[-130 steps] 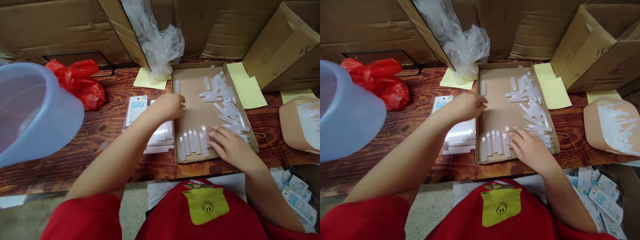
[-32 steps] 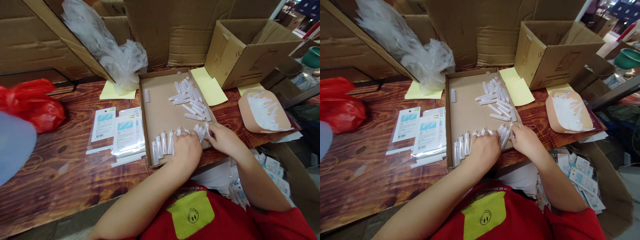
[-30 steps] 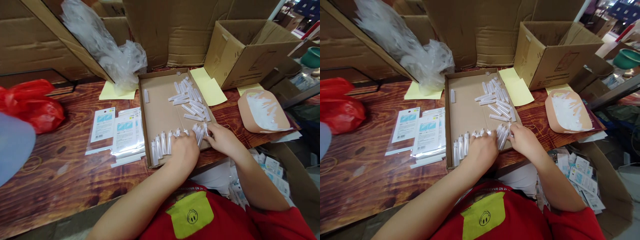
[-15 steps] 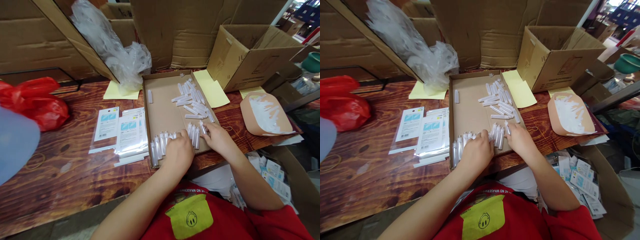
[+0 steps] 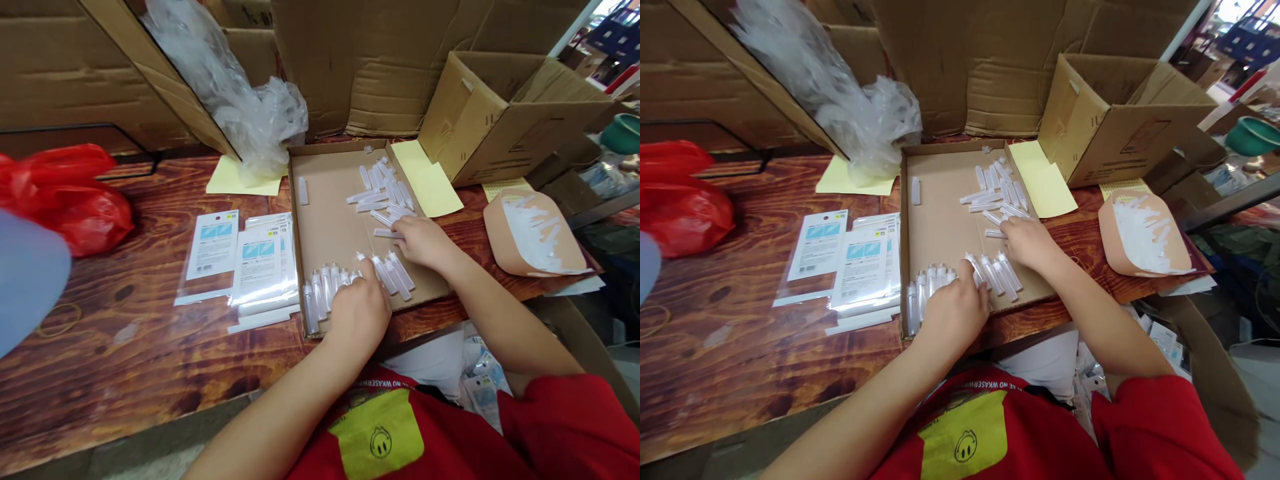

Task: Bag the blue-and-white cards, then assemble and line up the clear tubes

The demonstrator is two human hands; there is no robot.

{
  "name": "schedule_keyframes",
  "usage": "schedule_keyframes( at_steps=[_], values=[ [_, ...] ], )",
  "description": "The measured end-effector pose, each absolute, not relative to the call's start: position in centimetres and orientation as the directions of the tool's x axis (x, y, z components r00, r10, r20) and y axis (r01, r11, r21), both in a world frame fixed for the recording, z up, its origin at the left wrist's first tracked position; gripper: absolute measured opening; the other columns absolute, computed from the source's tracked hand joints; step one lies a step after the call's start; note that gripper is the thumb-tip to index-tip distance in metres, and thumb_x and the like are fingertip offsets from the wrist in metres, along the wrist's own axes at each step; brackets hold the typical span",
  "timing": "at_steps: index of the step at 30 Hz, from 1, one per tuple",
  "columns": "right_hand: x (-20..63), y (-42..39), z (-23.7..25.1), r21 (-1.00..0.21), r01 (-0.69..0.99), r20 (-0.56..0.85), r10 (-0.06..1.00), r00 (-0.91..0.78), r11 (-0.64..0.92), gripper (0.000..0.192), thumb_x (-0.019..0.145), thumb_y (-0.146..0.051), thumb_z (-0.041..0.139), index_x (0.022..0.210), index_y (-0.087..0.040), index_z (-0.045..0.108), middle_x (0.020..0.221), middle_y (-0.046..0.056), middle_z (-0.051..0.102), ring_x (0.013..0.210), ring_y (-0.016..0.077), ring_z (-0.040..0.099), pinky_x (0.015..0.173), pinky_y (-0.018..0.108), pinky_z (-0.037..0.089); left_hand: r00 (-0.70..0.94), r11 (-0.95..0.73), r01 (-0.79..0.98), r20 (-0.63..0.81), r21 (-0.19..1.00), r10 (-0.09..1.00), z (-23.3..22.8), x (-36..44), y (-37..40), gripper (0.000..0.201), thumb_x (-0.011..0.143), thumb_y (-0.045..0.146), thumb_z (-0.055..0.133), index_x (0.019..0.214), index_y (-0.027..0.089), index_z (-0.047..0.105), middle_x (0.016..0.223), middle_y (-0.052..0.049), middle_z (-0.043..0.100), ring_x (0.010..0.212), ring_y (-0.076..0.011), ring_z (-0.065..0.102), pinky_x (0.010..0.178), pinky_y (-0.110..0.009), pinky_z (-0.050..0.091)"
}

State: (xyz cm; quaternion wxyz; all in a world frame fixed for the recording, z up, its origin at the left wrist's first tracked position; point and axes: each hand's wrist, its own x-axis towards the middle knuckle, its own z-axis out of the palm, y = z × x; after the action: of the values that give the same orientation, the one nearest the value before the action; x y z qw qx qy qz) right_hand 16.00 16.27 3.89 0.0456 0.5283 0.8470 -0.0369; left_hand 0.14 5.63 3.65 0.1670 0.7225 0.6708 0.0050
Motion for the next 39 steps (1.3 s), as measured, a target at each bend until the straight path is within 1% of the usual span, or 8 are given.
schedule_keyframes(
  at_steps=[5,11,16,20,25,31,36,39],
  values=[
    [15.8,17.4,4.4,0.078,0.891,-0.201,0.882,-0.426,0.447,0.029,0.086,-0.02,0.054,0.109,-0.014,0.07,0.097,0.016,0.076,0.086,0.0281,0.069,0.074,0.035,0.045,0.104,-0.057,0.976,-0.214,0.212,0.971,3.3,-0.3,5.9,0.025,0.098,0.018,0.037,0.116,0.009,0.052,0.082,-0.015,0.074,0.076,-0.0245,0.073,0.069,-0.032,0.052],
    [20.2,15.0,5.7,0.039,0.841,-0.01,0.842,-0.54,0.54,0.033,0.086,-0.027,0.049,0.114,-0.017,0.065,0.073,0.005,0.071,0.068,0.0227,0.063,0.068,0.032,0.04,0.162,-0.123,0.972,-0.194,0.201,0.968,2.8,-1.0,6.0,0.025,0.098,0.015,0.034,0.112,0.009,0.055,0.078,-0.012,0.071,0.071,-0.0247,0.071,0.071,-0.035,0.05],
    [23.4,12.9,5.4,0.053,0.654,-0.07,0.656,-0.751,0.755,0.021,0.087,-0.013,0.047,0.096,-0.019,0.066,0.081,0.007,0.072,0.074,0.0204,0.062,0.077,0.033,0.04,0.235,-0.203,0.963,-0.188,0.176,0.954,4.3,-1.1,6.3,0.028,0.101,0.02,0.033,0.109,0.01,0.057,0.086,-0.014,0.07,0.076,-0.0276,0.069,0.078,-0.041,0.05],
    [23.9,11.8,4.6,0.075,0.594,-0.166,0.597,-0.785,0.801,0.035,0.081,-0.002,0.052,0.109,-0.018,0.067,0.104,0.011,0.073,0.092,0.0237,0.064,0.078,0.034,0.036,0.333,-0.306,0.933,-0.135,0.187,0.933,5.7,-1.0,7.7,0.029,0.1,0.031,0.044,0.115,0.011,0.058,0.102,-0.016,0.068,0.09,-0.0321,0.067,0.086,-0.047,0.048],
    [23.2,10.4,4.1,0.029,0.665,-0.216,0.654,-0.725,0.746,0.043,0.08,-0.002,0.054,0.118,-0.017,0.067,0.107,0.012,0.073,0.096,0.0258,0.066,0.081,0.035,0.035,0.484,-0.465,0.852,-0.023,0.24,0.875,4.3,-0.4,11.2,0.028,0.1,0.034,0.048,0.116,0.015,0.061,0.118,-0.015,0.067,0.114,-0.0331,0.059,0.097,-0.048,0.045],
    [22.7,10.1,5.3,-0.15,0.702,-0.22,0.669,-0.71,0.696,0.03,0.091,-0.007,0.048,0.109,-0.017,0.069,0.095,0.008,0.076,0.088,0.0214,0.068,0.083,0.035,0.038,0.623,-0.531,0.726,-0.089,0.438,0.778,2.4,-0.2,12.6,0.036,0.099,0.033,0.053,0.128,0.013,0.059,0.128,-0.013,0.063,0.123,-0.0287,0.056,0.108,-0.043,0.045],
    [22.7,13.7,6.7,-0.019,0.872,-0.091,0.868,-0.488,0.489,0.026,0.096,-0.021,0.049,0.1,-0.012,0.073,0.101,0.015,0.07,0.099,0.0278,0.065,0.086,0.037,0.044,0.603,-0.536,0.757,-0.085,0.374,0.793,3.8,0.2,14.3,0.034,0.099,0.03,0.051,0.126,0.012,0.061,0.125,-0.015,0.064,0.119,-0.0315,0.059,0.104,-0.048,0.048],
    [22.1,15.8,6.0,0.024,0.953,-0.127,0.946,-0.297,0.302,0.03,0.096,-0.031,0.054,0.104,-0.01,0.074,0.104,0.016,0.067,0.101,0.0294,0.065,0.087,0.036,0.047,0.583,-0.552,0.776,-0.014,0.305,0.812,4.2,0.7,17.2,0.033,0.096,0.025,0.053,0.124,0.011,0.062,0.129,-0.017,0.063,0.122,-0.0319,0.058,0.105,-0.048,0.047]
  ],
)
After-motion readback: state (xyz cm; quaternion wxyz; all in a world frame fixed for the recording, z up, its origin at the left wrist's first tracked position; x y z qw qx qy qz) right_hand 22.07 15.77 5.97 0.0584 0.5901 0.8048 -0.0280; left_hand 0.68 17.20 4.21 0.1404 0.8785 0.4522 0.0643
